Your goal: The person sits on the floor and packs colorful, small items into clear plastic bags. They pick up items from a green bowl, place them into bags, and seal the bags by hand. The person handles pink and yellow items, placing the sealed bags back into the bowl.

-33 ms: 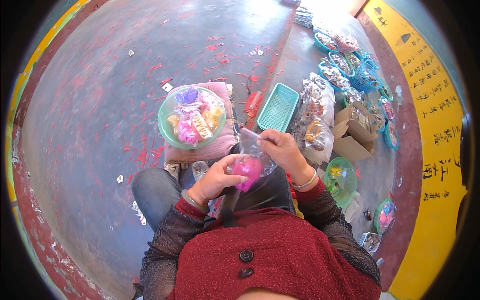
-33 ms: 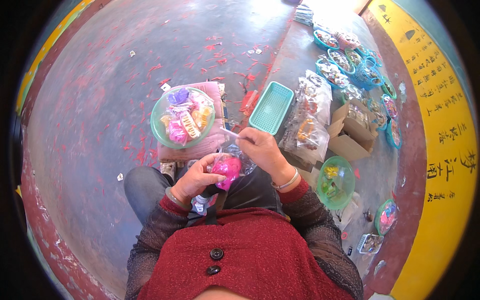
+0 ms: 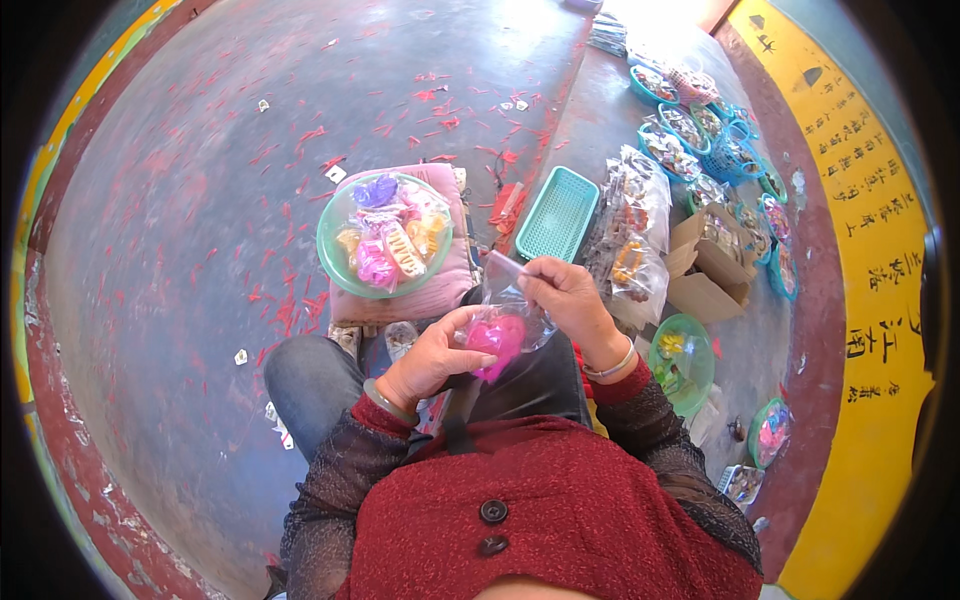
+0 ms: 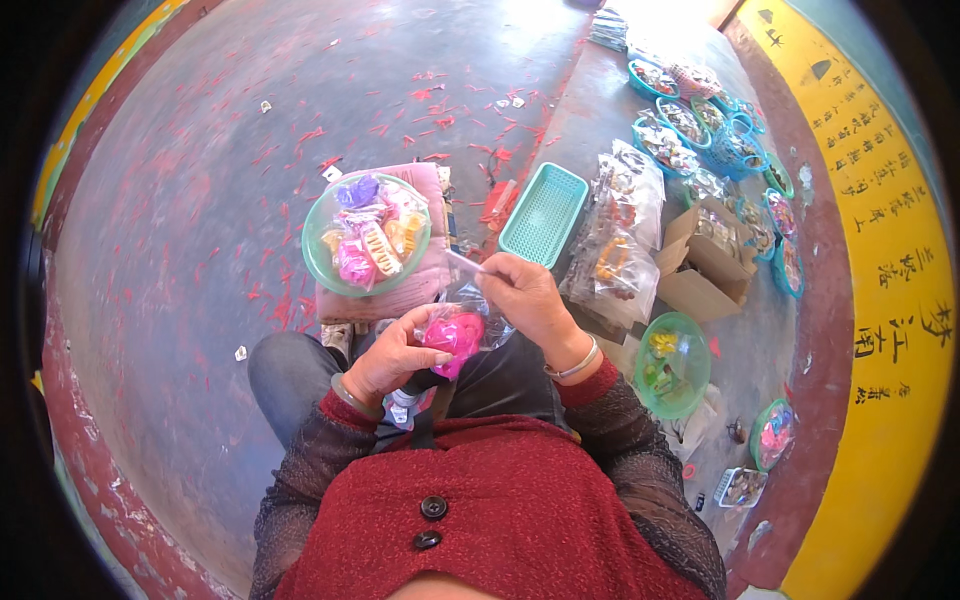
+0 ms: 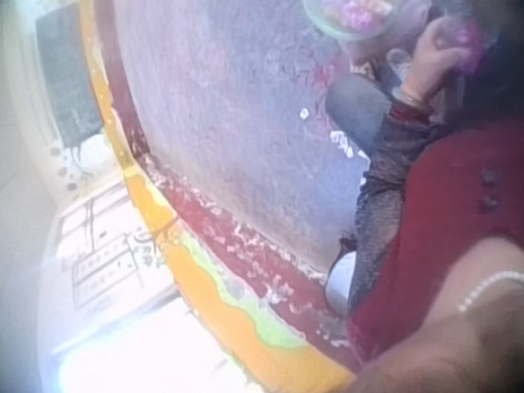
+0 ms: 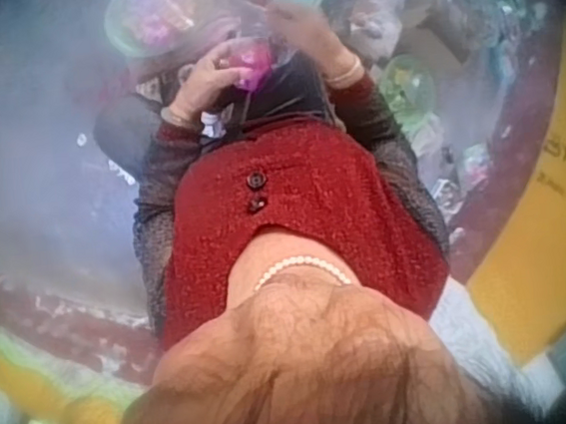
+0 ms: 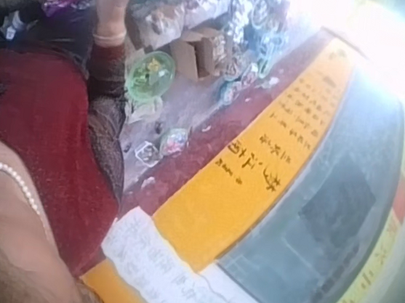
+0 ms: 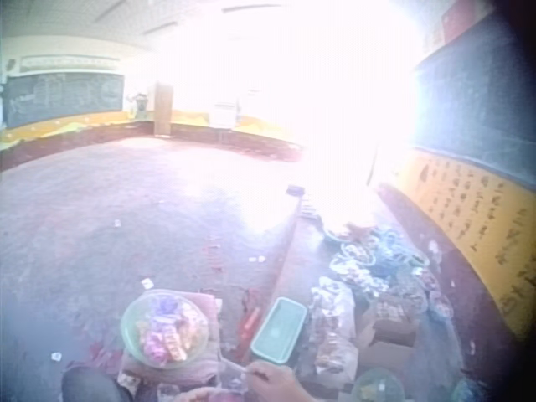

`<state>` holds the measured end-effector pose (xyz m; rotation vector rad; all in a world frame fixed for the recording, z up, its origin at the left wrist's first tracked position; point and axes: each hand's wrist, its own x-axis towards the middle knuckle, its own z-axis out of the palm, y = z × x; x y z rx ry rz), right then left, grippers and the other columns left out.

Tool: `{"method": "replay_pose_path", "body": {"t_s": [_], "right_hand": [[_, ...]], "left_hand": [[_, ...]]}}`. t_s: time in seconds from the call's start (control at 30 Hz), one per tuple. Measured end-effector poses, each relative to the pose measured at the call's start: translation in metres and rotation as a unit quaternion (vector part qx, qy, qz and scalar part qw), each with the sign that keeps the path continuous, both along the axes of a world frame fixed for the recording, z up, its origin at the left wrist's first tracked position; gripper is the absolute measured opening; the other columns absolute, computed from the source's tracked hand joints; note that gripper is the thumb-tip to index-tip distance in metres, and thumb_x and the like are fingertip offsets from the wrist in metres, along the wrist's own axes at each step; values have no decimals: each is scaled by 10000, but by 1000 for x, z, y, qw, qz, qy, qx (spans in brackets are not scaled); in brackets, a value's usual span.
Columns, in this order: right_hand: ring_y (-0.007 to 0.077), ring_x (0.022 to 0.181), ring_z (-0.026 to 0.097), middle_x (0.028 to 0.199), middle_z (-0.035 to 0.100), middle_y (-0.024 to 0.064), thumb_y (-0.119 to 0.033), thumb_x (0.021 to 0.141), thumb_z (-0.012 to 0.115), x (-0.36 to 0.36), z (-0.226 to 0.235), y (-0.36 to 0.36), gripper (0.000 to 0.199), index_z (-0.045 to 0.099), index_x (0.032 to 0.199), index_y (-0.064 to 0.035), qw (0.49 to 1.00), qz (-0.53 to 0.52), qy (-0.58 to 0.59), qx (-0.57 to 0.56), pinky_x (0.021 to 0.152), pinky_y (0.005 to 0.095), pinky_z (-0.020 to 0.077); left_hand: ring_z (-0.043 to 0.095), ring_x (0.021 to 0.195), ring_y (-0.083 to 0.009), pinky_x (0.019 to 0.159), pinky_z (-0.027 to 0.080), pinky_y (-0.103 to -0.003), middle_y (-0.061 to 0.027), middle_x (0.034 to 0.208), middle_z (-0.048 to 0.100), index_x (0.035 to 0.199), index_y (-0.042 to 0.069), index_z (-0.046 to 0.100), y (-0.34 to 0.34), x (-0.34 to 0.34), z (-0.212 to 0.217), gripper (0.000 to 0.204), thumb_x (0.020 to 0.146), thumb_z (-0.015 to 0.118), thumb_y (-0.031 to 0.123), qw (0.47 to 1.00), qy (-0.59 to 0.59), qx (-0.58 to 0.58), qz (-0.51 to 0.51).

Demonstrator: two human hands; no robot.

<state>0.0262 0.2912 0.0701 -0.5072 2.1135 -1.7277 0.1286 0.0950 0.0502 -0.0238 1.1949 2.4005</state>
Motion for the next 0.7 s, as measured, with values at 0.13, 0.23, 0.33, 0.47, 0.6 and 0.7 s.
{"method": "replay_pose_path", "body": {"t_s": [0.13, 0.23, 0.33, 0.47, 0.6, 0.7], "right_hand": [[28, 539, 452, 629, 549, -24, -77, 902, 587, 6, 3, 0, 98, 626, 849, -4, 992, -82, -26, -91, 481, 190, 351], [27, 533, 449, 617, 542, -21, -75, 894, 598, 6, 3, 7, 96, 622, 842, 3, 990, -96, -34, -96, 481, 187, 348], [32, 525, 453, 605, 532, -24, -67, 883, 609, 9, 14, 14, 84, 620, 834, 1, 989, -115, -58, -78, 484, 184, 344], [55, 517, 475, 622, 535, -27, -61, 870, 620, 7, 11, 27, 49, 619, 862, -14, 956, -104, -199, -187, 490, 188, 361], [81, 558, 518, 694, 572, -5, -57, 864, 622, 4, 1, 36, 86, 604, 935, -12, 911, -82, -293, -279, 513, 202, 405], [96, 628, 556, 765, 596, 20, -38, 858, 623, 4, -1, 39, 162, 593, 1011, 6, 892, -52, -309, -326, 554, 222, 446]], "left_hand": [[551, 1086, -148, 939, 443, -299, -75, 1198, 569, 1271, 14, 460, 2, 0, -3, 488, 815, 630, -25, 999, 30, 25, 29], [552, 1090, -152, 946, 440, -299, -84, 1210, 566, 1272, 7, 459, 1, -1, -3, 481, 820, 619, -28, 999, 22, 33, 32], [556, 1096, -161, 959, 439, -301, -100, 1232, 556, 1291, -11, 440, -4, 1, 1, 489, 833, 611, -14, 997, -8, 76, 20], [559, 1111, -182, 980, 438, -308, -127, 1271, 532, 1318, -35, 405, -7, 0, 5, 507, 852, 600, 13, 987, -45, 156, -15], [554, 1126, -200, 996, 429, -322, -134, 1282, 521, 1324, -32, 396, -7, 0, 0, 513, 857, 600, 27, 986, -32, 162, -19], [548, 1136, -200, 1004, 419, -329, -126, 1266, 535, 1324, -21, 403, -7, 0, 0, 520, 846, 606, 15, 990, -20, 136, -5]]}}
